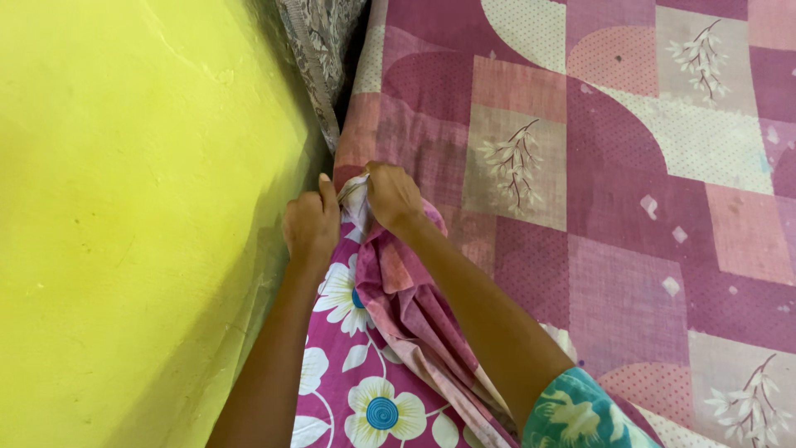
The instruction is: The person folds a pink floral bed sheet on a bed with a patchwork cover. They start by tucking the sheet under the mattress at the head of the bed, then proceed to fold the excess fabric over the top edge and smooth it out.
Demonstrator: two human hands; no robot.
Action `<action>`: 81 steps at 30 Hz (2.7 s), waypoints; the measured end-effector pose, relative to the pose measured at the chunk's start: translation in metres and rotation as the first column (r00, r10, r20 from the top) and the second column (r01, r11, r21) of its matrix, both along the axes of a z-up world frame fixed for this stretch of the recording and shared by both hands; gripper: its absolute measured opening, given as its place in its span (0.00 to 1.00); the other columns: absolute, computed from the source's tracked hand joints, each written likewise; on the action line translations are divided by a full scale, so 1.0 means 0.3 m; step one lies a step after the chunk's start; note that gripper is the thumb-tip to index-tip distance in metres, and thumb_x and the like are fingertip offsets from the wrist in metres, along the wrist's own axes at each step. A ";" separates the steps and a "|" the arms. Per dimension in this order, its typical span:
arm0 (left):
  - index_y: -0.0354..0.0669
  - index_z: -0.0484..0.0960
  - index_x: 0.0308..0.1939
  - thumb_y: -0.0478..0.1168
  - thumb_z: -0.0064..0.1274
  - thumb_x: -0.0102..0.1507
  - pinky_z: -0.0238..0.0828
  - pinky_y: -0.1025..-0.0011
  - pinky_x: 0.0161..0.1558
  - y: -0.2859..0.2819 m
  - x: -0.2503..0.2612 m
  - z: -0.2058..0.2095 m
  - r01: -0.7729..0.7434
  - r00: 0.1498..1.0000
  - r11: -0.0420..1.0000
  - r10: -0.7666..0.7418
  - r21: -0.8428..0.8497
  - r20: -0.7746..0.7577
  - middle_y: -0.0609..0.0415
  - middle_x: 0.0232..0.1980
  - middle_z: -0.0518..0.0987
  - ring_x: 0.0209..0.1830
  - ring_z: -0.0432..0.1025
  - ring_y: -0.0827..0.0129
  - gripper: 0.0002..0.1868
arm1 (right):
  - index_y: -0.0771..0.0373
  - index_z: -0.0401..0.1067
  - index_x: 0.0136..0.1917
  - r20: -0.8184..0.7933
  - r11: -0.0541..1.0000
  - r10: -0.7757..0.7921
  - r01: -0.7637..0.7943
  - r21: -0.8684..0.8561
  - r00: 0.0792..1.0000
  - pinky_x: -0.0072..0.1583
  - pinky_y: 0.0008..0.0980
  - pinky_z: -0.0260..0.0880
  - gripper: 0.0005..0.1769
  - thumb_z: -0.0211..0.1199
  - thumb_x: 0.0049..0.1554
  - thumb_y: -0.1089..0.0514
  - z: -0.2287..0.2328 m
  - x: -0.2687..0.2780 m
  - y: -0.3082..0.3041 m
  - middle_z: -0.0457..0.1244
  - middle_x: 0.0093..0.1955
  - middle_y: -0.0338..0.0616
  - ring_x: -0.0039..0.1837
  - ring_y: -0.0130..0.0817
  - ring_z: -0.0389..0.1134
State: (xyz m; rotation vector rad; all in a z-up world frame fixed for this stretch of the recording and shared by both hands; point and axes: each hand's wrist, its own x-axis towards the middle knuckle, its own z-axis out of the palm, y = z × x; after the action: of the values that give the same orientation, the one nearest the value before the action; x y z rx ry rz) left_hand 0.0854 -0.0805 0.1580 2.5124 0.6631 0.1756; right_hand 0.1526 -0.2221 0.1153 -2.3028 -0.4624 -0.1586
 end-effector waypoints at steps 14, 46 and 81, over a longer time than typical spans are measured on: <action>0.28 0.84 0.28 0.60 0.41 0.70 0.69 0.66 0.23 0.037 0.047 -0.012 -0.110 0.983 0.711 -0.025 -0.695 -0.181 0.36 0.26 0.83 0.22 0.80 0.55 0.36 | 0.58 0.75 0.51 -0.070 0.998 -0.038 0.034 -0.049 0.997 0.52 0.54 0.68 0.11 0.54 0.58 0.59 0.107 0.025 -0.069 0.70 0.49 0.53 0.52 0.56 0.70; 0.36 0.77 0.48 0.49 0.43 0.70 0.76 0.55 0.35 -0.159 0.270 0.004 0.349 0.936 0.796 -0.265 -0.496 0.232 0.41 0.37 0.82 0.34 0.80 0.53 0.19 | 0.68 0.78 0.52 -0.545 0.957 0.155 0.012 0.289 0.824 0.52 0.38 0.72 0.30 0.51 0.63 0.38 0.144 0.211 -0.141 0.71 0.43 0.54 0.46 0.40 0.73; 0.41 0.82 0.45 0.66 0.28 0.68 0.76 0.68 0.26 -0.160 0.426 -0.052 0.109 0.991 0.776 -0.135 -0.621 0.005 0.49 0.34 0.86 0.23 0.79 0.66 0.36 | 0.61 0.76 0.46 -0.269 0.943 0.133 -0.206 -0.263 0.954 0.42 0.44 0.70 0.13 0.53 0.62 0.54 0.095 0.323 -0.262 0.66 0.35 0.46 0.36 0.37 0.65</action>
State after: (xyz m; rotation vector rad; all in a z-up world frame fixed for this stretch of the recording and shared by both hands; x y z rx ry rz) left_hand 0.2133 -0.1286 0.1425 1.9053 0.4669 -0.1297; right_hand 0.2495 -0.3006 0.1438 -2.5066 -0.5836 0.3000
